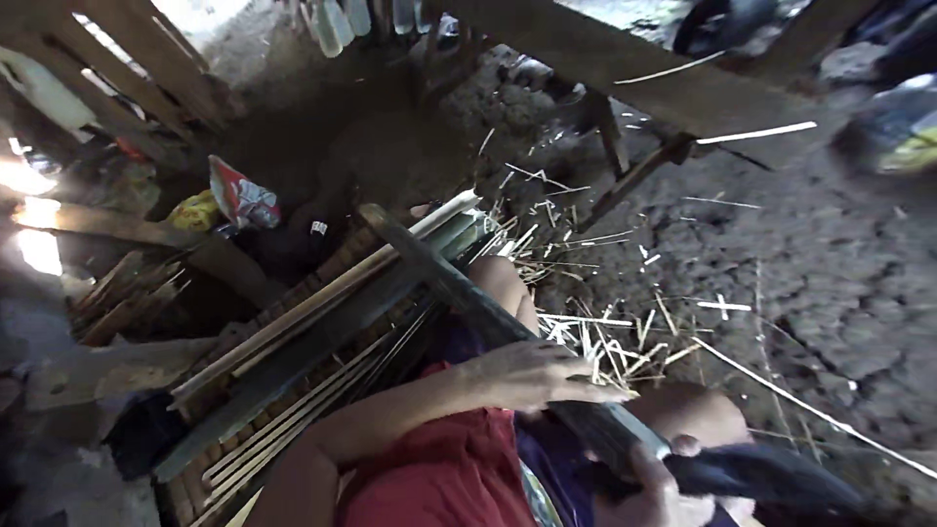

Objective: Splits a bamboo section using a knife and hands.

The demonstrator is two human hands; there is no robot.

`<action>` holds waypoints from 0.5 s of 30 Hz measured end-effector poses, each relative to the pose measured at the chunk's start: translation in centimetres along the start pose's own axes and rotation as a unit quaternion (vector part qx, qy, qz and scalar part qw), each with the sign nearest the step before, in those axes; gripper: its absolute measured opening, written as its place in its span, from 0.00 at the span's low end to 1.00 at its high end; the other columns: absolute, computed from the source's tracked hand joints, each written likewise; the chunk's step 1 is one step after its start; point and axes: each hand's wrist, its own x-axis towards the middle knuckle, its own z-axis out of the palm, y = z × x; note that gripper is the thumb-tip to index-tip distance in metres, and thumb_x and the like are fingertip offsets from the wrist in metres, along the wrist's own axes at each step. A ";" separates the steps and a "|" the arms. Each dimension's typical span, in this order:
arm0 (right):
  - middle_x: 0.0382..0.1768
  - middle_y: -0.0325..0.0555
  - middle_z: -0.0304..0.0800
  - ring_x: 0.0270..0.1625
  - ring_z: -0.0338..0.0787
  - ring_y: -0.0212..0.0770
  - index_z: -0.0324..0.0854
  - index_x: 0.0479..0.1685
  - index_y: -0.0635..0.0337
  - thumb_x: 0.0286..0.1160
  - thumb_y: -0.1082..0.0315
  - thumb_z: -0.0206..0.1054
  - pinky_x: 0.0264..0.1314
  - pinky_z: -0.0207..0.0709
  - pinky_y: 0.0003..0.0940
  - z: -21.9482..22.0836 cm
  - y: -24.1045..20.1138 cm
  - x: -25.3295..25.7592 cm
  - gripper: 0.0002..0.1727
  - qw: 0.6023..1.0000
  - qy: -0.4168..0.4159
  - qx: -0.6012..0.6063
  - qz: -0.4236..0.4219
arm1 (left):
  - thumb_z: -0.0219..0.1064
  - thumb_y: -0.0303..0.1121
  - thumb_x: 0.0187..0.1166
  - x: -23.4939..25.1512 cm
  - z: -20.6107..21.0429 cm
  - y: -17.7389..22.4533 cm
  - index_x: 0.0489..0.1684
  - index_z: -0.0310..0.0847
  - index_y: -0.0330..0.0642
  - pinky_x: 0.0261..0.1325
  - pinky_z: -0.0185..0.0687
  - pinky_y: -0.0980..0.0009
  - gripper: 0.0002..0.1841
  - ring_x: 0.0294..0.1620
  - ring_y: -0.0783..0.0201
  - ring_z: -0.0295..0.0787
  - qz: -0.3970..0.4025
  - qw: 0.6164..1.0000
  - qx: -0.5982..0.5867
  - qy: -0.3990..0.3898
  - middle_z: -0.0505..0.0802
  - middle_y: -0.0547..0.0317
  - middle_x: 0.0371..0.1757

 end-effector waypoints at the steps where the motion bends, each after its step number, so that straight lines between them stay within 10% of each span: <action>1: 0.28 0.22 0.91 0.24 0.90 0.26 0.68 0.52 0.49 0.63 0.75 0.61 0.24 0.87 0.24 0.2 0.0 -0.2 0.18 1.000 0.006 -0.012 -0.001 | 0.74 0.17 0.64 -0.5 0.6 0.2 0.77 0.81 0.51 0.72 0.79 0.51 0.35 0.62 0.41 0.88 0.001 1.000 0.003 0.029 0.92 0.39 0.57; 6: 0.35 0.19 0.91 0.29 0.92 0.24 0.67 0.55 0.50 0.64 0.65 0.74 0.29 0.90 0.23 0.7 -0.6 -0.7 0.23 0.997 -0.049 -0.039 -0.041 | 0.74 0.20 0.65 -1.2 2.1 1.5 0.70 0.84 0.39 0.69 0.82 0.55 0.28 0.53 0.47 0.93 0.004 0.978 0.046 0.202 0.95 0.43 0.48; 8: 0.35 0.16 0.92 0.30 0.91 0.21 0.78 0.51 0.38 0.79 0.41 0.64 0.28 0.87 0.20 -0.5 -1.4 0.1 0.15 0.990 -0.134 -0.036 -0.038 | 0.74 0.22 0.62 -1.7 1.8 1.5 0.66 0.86 0.36 0.67 0.85 0.57 0.26 0.53 0.51 0.95 -0.005 0.970 0.062 0.236 0.97 0.46 0.48; 10: 0.27 0.22 0.91 0.23 0.88 0.24 0.89 0.45 0.33 0.66 0.19 0.47 0.21 0.84 0.23 -2.0 -1.8 1.5 0.36 0.980 -0.195 -0.008 0.025 | 0.77 0.23 0.56 -2.4 0.7 1.2 0.67 0.85 0.33 0.68 0.84 0.57 0.30 0.56 0.51 0.94 -0.010 0.970 0.062 0.235 0.96 0.46 0.50; 15: 0.27 0.26 0.91 0.27 0.88 0.23 0.90 0.50 0.39 0.77 0.27 0.51 0.32 0.85 0.21 -4.1 -1.2 2.7 0.32 0.949 -0.307 0.050 0.050 | 0.75 0.29 0.58 -3.3 -0.4 0.8 0.59 0.89 0.34 0.67 0.84 0.60 0.24 0.54 0.52 0.93 0.004 0.963 0.089 0.255 0.95 0.45 0.48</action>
